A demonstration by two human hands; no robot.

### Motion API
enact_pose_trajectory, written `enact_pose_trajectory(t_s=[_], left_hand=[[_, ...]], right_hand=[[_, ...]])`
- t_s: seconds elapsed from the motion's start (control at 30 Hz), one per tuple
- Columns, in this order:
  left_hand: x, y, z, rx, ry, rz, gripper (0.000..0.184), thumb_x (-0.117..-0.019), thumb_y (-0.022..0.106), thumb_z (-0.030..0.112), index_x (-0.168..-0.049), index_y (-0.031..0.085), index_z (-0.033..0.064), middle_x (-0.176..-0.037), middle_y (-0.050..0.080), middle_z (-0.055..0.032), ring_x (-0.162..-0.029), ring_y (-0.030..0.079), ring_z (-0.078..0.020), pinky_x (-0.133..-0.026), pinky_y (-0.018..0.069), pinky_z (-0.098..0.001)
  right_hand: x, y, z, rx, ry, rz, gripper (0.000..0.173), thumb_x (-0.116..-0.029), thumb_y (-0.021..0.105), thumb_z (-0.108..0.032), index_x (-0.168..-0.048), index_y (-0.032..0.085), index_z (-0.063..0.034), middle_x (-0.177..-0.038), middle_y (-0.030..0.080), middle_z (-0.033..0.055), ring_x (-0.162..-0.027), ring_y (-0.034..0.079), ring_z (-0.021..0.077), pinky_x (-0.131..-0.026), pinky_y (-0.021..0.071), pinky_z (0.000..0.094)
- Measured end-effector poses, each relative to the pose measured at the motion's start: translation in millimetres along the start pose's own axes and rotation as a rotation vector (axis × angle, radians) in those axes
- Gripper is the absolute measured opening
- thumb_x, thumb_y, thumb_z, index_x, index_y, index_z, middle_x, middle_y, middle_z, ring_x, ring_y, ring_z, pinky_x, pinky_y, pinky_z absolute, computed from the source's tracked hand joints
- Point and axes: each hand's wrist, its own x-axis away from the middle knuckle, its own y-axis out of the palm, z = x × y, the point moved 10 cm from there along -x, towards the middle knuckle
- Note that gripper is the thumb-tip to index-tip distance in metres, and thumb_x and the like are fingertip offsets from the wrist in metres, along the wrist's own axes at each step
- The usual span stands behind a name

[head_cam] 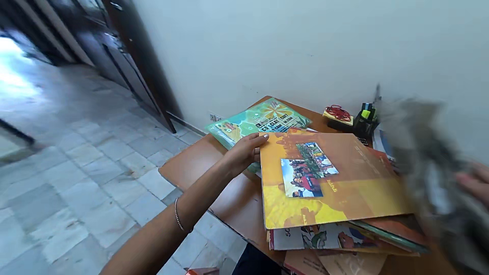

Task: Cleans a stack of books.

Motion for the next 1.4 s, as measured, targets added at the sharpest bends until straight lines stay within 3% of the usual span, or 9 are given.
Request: enact_pose_trajectory(t_s=[0.1, 0.2, 0.3, 0.73, 0.83, 0.9, 1.07, 1.2, 1.4], left_hand=[[15.1, -6.2, 1.0, -0.034, 0.048, -0.015, 0.05, -0.1091, 0.044, 0.013, -0.156, 0.027, 0.009, -0.118, 0.061, -0.0123, -0.09, 0.067, -0.0149, -0.08, 0.0566, -0.0302], [26.2, -8.1, -0.9, -0.02, 0.08, -0.05, 0.065, -0.1038, 0.05, 0.002, -0.161, 0.021, 0.0155, -0.13, 0.06, -0.0107, -0.102, 0.067, -0.0143, -0.088, 0.0558, -0.0282], [30.7, -4.0, -4.1, -0.034, 0.103, -0.113, 0.061, -0.1023, 0.05, -0.003, -0.158, 0.03, 0.0111, -0.137, 0.058, -0.0081, -0.108, 0.065, -0.0114, -0.092, 0.0538, -0.0266], [29.6, -6.3, -9.3, -0.21, 0.182, -0.118, 0.06, -0.1046, 0.047, 0.001, -0.161, 0.028, 0.0096, -0.155, 0.046, -0.0075, -0.127, 0.057, -0.0108, -0.105, 0.0466, -0.0283], [41.7, -8.7, -6.8, -0.493, 0.27, -0.025, 0.051, -0.1083, 0.045, 0.018, -0.158, 0.038, 0.0103, -0.164, 0.035, -0.006, -0.145, 0.041, -0.0182, -0.116, 0.0361, -0.0409], [65.7, -9.8, -1.1, -0.741, 0.532, 0.106, 0.049, -0.1038, 0.049, 0.03, -0.143, 0.057, 0.0026, -0.162, 0.037, -0.0175, -0.149, 0.035, -0.0353, -0.117, 0.0312, -0.0568], [129.6, -36.7, 1.7, -0.86, 1.039, 0.319, 0.061, -0.0934, 0.06, 0.06, -0.118, 0.072, 0.0053, -0.124, 0.067, -0.0112, -0.124, 0.058, -0.0114, -0.104, 0.0472, -0.0288], [144.1, -8.1, -7.1, -0.963, 1.208, 0.111, 0.042, -0.0988, 0.056, 0.056, -0.127, 0.066, 0.027, -0.13, 0.063, 0.0041, -0.132, 0.053, -0.0081, -0.11, 0.0437, -0.0279], [140.4, 28.3, 17.8, -1.041, 1.317, -0.264, 0.026, -0.1017, 0.058, 0.041, -0.111, 0.073, 0.0228, -0.112, 0.07, 0.005, -0.118, 0.06, -0.0076, -0.103, 0.0459, -0.0217]], right_hand=[[-14.4, 58.1, 20.6, 0.266, 0.349, -0.129, 0.063, -0.1037, 0.051, -0.038, -0.154, 0.043, -0.0017, -0.144, 0.054, 0.0267, -0.128, 0.056, 0.039, -0.106, 0.0432, 0.0598], [-28.8, 81.8, 22.3, 0.452, 0.346, -0.238, 0.069, -0.1007, 0.055, -0.052, -0.149, 0.048, -0.0037, -0.139, 0.057, 0.0273, -0.13, 0.054, 0.0452, -0.106, 0.0395, 0.0671], [-37.0, 95.0, 16.1, 0.662, 0.417, -0.278, 0.09, -0.0982, 0.06, -0.058, -0.158, 0.032, 0.0044, -0.149, 0.045, 0.0365, -0.136, 0.042, 0.0582, -0.107, 0.0328, 0.0739], [-49.1, 155.3, -38.6, 0.828, 0.121, -0.206, 0.053, -0.1065, 0.054, -0.025, -0.145, 0.049, 0.0104, -0.142, 0.053, 0.0355, -0.139, 0.039, 0.0599, -0.105, 0.0308, 0.0772], [-46.7, 192.3, -71.9, 0.729, 0.028, -0.256, 0.052, -0.1046, 0.059, -0.026, -0.142, 0.053, 0.0087, -0.135, 0.058, 0.0333, -0.126, 0.052, 0.0557, -0.097, 0.0419, 0.0708], [-39.8, 224.1, -100.8, 0.684, -0.077, -0.298, 0.052, -0.1028, 0.062, -0.027, -0.142, 0.055, 0.0055, -0.135, 0.06, 0.0302, -0.122, 0.057, 0.0512, -0.095, 0.0463, 0.0663], [-38.4, 265.0, -123.2, 0.684, -0.18, -0.498, 0.051, -0.1082, 0.05, -0.029, -0.153, 0.047, -0.0042, -0.152, 0.05, 0.022, -0.136, 0.05, 0.0421, -0.104, 0.0436, 0.0563], [-68.3, 233.6, -88.4, 0.65, -0.166, -0.341, 0.045, -0.1074, 0.053, -0.029, -0.144, 0.058, -0.002, -0.138, 0.061, 0.0248, -0.125, 0.056, 0.0481, -0.096, 0.0465, 0.0636], [-107.7, 142.9, -0.1, 0.747, 0.097, -0.231, 0.048, -0.1089, 0.05, -0.028, -0.145, 0.055, 0.0032, -0.138, 0.057, 0.0342, -0.128, 0.049, 0.0606, -0.096, 0.0399, 0.0764]])
